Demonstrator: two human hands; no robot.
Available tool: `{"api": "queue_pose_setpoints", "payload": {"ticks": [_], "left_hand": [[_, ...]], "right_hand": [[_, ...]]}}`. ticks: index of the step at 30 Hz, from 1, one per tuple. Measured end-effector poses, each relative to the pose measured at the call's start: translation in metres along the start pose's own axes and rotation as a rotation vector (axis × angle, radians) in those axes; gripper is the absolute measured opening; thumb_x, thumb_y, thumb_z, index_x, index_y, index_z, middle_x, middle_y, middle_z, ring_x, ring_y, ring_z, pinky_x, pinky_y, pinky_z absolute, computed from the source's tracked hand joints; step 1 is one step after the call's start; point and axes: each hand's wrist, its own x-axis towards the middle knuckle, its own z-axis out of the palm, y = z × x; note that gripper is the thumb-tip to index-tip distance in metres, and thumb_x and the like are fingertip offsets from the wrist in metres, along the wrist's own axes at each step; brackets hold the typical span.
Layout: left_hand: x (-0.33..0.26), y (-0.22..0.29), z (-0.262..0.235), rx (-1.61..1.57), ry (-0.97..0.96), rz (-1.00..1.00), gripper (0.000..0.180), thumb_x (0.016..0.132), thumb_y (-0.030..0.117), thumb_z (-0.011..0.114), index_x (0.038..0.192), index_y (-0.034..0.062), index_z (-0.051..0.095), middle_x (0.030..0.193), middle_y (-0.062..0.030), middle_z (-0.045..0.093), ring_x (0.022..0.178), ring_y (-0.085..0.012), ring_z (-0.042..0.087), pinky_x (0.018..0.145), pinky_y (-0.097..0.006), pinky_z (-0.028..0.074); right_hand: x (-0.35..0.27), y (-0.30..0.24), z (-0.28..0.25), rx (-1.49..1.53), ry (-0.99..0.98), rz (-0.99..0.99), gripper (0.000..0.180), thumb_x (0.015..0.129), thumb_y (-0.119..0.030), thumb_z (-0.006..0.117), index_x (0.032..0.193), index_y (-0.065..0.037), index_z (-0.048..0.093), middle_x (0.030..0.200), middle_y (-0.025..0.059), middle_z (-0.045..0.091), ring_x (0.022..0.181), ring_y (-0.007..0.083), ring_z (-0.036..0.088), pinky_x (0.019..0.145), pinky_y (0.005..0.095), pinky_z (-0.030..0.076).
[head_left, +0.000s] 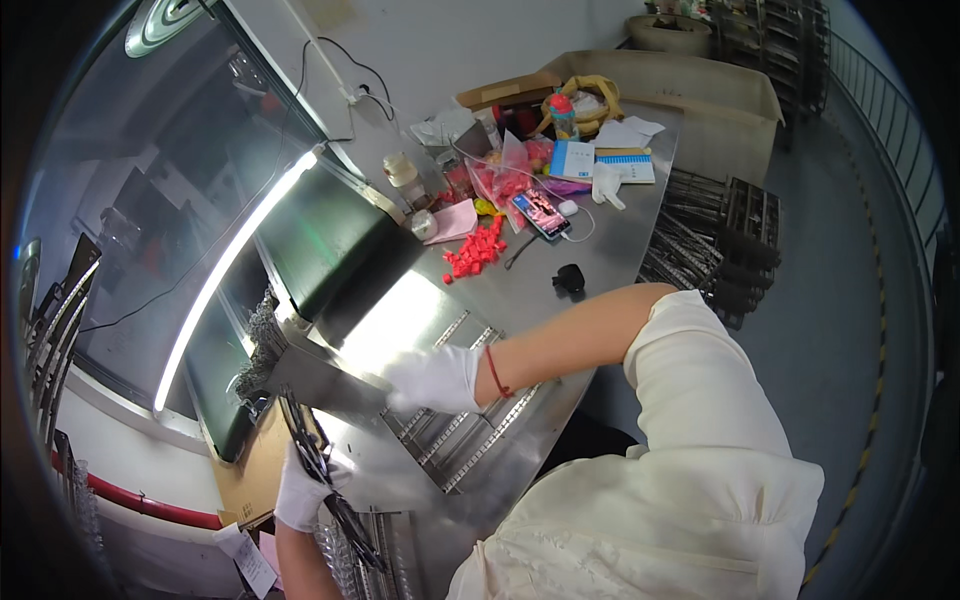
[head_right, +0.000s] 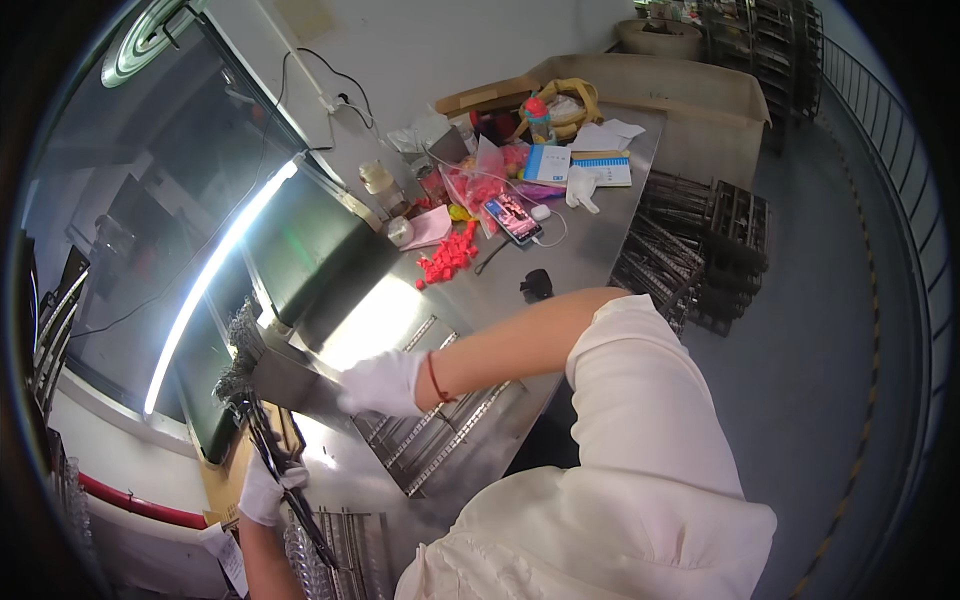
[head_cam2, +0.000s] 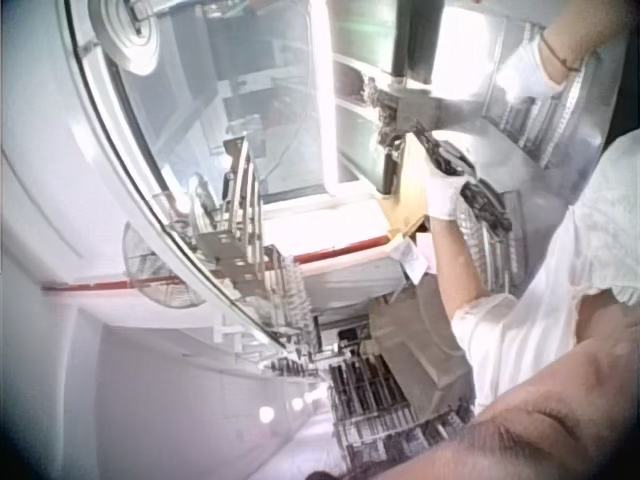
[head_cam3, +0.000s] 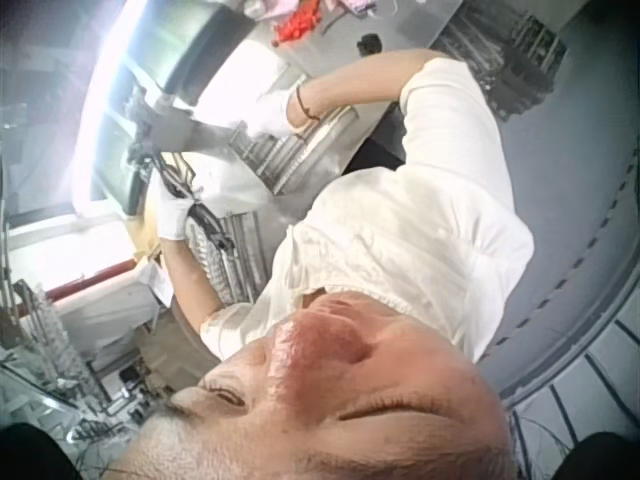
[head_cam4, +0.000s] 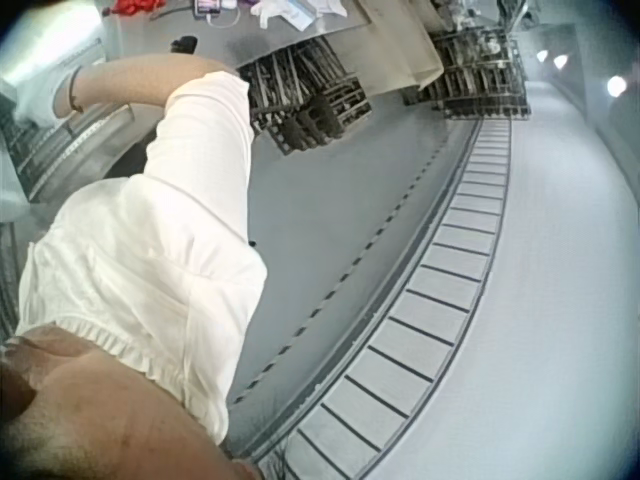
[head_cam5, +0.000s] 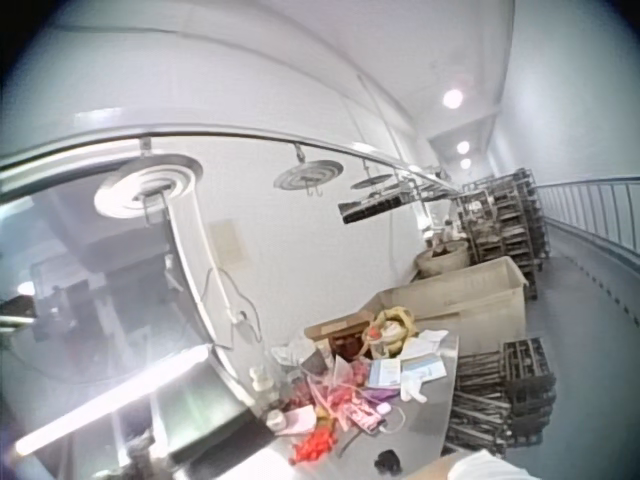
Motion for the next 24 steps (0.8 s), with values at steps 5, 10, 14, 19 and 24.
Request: {"api": "queue_pose_setpoints", "payload": {"ticks": [5, 10, 14, 19, 24], "left_hand": [[-0.001, -0.008, 0.019, -0.248, -0.546, -0.326, 0.039, 0.078, -0.003, 0.074, 0.116, -0.0004, 0.063, 0.097, -0.0123, 0.069, 0.079, -0.0245, 0.070, 0.071, -0.037, 0.060], [-0.008, -0.004, 0.038, -0.228, -0.622, -0.432, 0.053, 0.077, 0.000, 0.076, 0.127, -0.0019, 0.057, 0.100, -0.0149, 0.072, 0.084, -0.0259, 0.072, 0.070, -0.038, 0.061], [0.013, -0.004, 0.038, 0.200, 0.082, 0.150, 0.084, 0.067, 0.004, 0.087, 0.139, -0.0012, 0.044, 0.117, -0.0120, 0.060, 0.104, -0.0245, 0.063, 0.089, -0.036, 0.054], [0.010, 0.000, 0.021, 0.252, 0.497, 0.512, 0.101, 0.059, 0.013, 0.093, 0.145, 0.0012, 0.043, 0.124, -0.0097, 0.056, 0.116, -0.0222, 0.057, 0.098, -0.035, 0.052], [-0.023, -0.007, 0.009, -0.811, 0.033, 0.344, 0.070, 0.080, 0.020, 0.079, 0.140, -0.0006, 0.049, 0.118, -0.0128, 0.064, 0.102, -0.0286, 0.067, 0.090, -0.038, 0.058]], "right_hand": [[0.048, -0.032, -0.032, -0.085, 0.651, -0.717, 0.029, 0.085, -0.024, 0.063, 0.099, 0.001, 0.061, 0.099, 0.0214, 0.062, 0.089, 0.0436, 0.067, 0.066, 0.0494, 0.056], [0.069, -0.057, -0.019, 0.037, 0.226, -0.371, 0.036, 0.080, -0.023, 0.069, 0.103, 0.005, 0.065, 0.091, 0.0209, 0.068, 0.073, 0.0415, 0.071, 0.054, 0.0431, 0.057], [0.065, -0.031, 0.016, 0.352, -0.070, -0.006, 0.040, 0.082, -0.018, 0.073, 0.112, 0.005, 0.060, 0.092, 0.0173, 0.067, 0.068, 0.0263, 0.070, 0.054, 0.0382, 0.055], [0.002, 0.007, 0.083, 1.704, -0.973, -0.026, 0.028, 0.093, -0.001, 0.065, 0.120, 0.002, 0.059, 0.084, 0.0035, 0.057, 0.065, 0.0088, 0.055, 0.052, 0.0260, 0.047], [0.008, 0.010, 0.113, 1.904, -0.041, 0.488, 0.037, 0.096, -0.010, 0.067, 0.131, -0.002, 0.059, 0.088, 0.0010, 0.061, 0.063, 0.0061, 0.055, 0.053, 0.0230, 0.045]]}}
